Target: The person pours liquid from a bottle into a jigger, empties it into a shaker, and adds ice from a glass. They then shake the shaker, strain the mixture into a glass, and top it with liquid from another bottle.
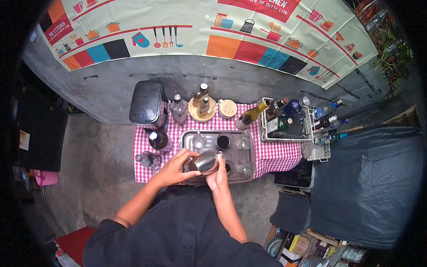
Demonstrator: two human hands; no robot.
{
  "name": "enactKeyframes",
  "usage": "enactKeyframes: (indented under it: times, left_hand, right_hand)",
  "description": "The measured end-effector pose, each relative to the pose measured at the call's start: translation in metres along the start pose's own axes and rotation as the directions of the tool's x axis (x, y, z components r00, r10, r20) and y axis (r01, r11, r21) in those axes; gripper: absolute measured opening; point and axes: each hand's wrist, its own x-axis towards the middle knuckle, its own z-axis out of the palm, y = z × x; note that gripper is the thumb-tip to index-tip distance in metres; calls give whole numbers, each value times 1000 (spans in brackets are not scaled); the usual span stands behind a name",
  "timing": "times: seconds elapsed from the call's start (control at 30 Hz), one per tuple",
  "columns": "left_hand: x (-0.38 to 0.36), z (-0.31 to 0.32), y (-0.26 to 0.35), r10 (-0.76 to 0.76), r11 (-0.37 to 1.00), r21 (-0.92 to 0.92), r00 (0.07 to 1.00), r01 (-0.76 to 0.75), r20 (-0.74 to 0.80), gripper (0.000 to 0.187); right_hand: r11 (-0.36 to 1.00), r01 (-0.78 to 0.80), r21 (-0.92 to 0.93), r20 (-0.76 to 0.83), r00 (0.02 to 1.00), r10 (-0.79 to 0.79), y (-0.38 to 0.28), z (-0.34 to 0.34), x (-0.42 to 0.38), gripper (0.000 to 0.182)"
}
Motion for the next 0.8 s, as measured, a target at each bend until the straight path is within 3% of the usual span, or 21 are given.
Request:
enactKeyframes:
  times: [0.1, 0.17, 0.2, 0.23, 0.27, 0.3, 0.33, 0.37, 0.43, 0.5, 0.57, 0.6, 0.67, 0.73, 0.77, 0.8]
  left_hand:
    - [-2, -9, -4, -34, 999, 37, 997, 32, 64, 56]
    - [-6, -13, -10, -29, 999, 33, 992, 25, 122, 58]
    - [-9, -13, -12, -36, 998, -46, 990, 43, 133, 60]
    - [-11, -13, -15, -42, 991, -123, 989, 60, 143, 62]
    - [-13, -10, -30, -13, 996, -88, 982, 30, 188, 72]
    - [-16, -8, -31, -8, 996, -83, 981, 25, 196, 72]
    - [-18, -5, -31, 28, 994, -109, 984, -9, 174, 74]
    - [-20, 0, -30, 63, 989, -139, 986, -42, 153, 77]
    - [-19, 4, -24, 22, 983, -185, 982, 13, 189, 80]
    - [-15, 7, -22, 268, 962, -63, 961, -264, 66, 80]
    - [-14, 9, -19, 256, 966, -55, 964, -253, 70, 82]
    - [-12, 10, -19, 222, 972, -94, 972, -215, 82, 83]
    - [-10, 13, -18, 193, 977, -105, 980, -187, 48, 84]
    - [-11, 14, -15, 135, 983, -134, 990, -128, 43, 84]
    - [-12, 16, -13, 74, 984, -168, 996, -66, 42, 85]
    - [-11, 22, -13, 91, 983, -154, 995, -98, -48, 77]
  right_hand:
    - [995, -63, 73, 24, 998, 61, 11, 3, -5, 22]
    - [992, 120, -49, -107, 986, -125, 14, 4, -9, 28]
    - [963, 237, -130, -86, 965, -249, 13, 8, -12, 47]
    - [961, 247, -123, -91, 962, -258, 11, 12, -16, 47]
    - [828, 420, -371, 42, 899, -437, 7, 15, -22, 58]
    - [601, 566, -564, 213, 803, -556, 3, 27, -31, 69]
    - [534, 594, -602, 276, 782, -560, -3, 40, -43, 80]
    - [531, 595, -603, 269, 778, -568, -7, 47, -51, 80]
    - [-4, 827, -562, 729, 494, -474, -17, 54, -60, 83]
    - [-170, 886, -431, 870, 359, -338, -26, 64, -64, 85]
    - [-206, 898, -388, 899, 319, -300, -29, 66, -61, 85]
    - [-210, 897, -388, 898, 317, -305, -29, 62, -59, 85]
    - [-4, 862, -507, 783, 459, -420, -27, 51, -51, 83]
    - [390, 756, -526, 560, 653, -510, -29, 44, -45, 83]
    - [568, 663, -488, 421, 749, -512, -31, 37, -40, 81]
    - [703, 539, -465, 300, 843, -447, -39, 31, -37, 76]
